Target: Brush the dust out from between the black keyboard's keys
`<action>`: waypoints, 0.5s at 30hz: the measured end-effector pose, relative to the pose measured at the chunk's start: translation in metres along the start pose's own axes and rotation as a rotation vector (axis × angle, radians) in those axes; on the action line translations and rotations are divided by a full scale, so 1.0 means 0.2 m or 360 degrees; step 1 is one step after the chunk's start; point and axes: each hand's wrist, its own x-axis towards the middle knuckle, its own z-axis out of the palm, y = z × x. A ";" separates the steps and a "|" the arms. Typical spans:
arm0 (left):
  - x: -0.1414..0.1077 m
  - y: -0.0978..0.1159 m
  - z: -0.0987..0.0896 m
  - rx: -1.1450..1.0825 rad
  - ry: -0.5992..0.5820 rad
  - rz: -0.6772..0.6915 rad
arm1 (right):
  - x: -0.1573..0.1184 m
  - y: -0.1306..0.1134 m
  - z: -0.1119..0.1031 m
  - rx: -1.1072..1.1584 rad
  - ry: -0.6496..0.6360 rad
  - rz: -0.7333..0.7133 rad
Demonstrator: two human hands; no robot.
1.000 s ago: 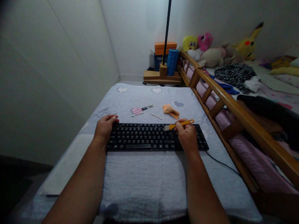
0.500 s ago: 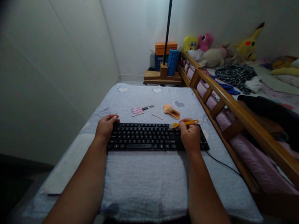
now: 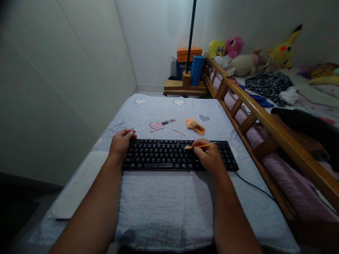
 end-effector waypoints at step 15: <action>0.00 0.00 0.00 0.0003 -0.0015 -0.0014 | -0.02 0.00 -0.05 0.0102 -0.0002 0.0120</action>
